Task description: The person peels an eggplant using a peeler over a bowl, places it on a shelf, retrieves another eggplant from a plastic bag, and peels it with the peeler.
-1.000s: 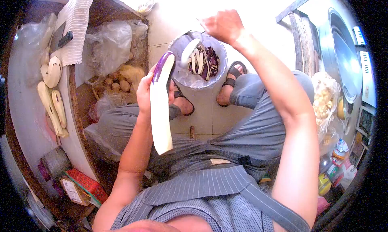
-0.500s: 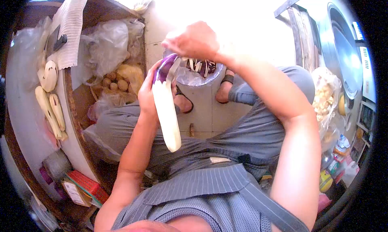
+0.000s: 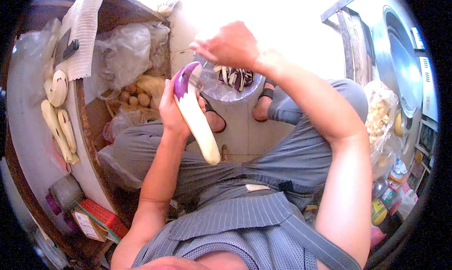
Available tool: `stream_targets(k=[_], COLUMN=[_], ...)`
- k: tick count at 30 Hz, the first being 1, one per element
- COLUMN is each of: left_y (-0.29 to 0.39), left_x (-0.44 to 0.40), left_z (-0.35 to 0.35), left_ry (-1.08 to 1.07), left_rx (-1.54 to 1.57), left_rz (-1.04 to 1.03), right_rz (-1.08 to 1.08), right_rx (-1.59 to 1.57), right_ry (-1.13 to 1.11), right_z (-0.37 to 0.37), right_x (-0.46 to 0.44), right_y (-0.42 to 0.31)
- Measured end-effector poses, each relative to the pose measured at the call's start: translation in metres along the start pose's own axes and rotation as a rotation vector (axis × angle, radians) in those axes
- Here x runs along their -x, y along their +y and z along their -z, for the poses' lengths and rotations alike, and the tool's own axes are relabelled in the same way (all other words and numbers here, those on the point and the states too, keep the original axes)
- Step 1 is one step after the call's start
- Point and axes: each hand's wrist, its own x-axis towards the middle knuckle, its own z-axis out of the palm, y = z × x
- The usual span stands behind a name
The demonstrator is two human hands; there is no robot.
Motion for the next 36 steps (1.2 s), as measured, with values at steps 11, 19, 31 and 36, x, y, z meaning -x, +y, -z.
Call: stream_targets(k=[11,19,31,36], left_y=[0.006,0.008,-0.004,0.005], left_x=[0.018,0.002,0.007,0.017], left_z=[-0.030,-0.017,-0.014,-0.024], left_ry=[0.082,0.043,0.114,0.013], left_rx=[-0.084,-0.086,0.001,-0.009], left_rz=[-0.162,-0.237,-0.075,-0.132], right_rz=[0.150,0.166,-0.028,-0.070], right_rx=[0.128,0.140,-0.233,-0.319], right_ry=[0.071,0.219,-0.077,0.072], right_z=[-0.043,-0.020,-0.010,-0.022], right_x=[0.018,0.005,-0.003,0.003], right_y=[0.058,0.045,0.017,0.035])
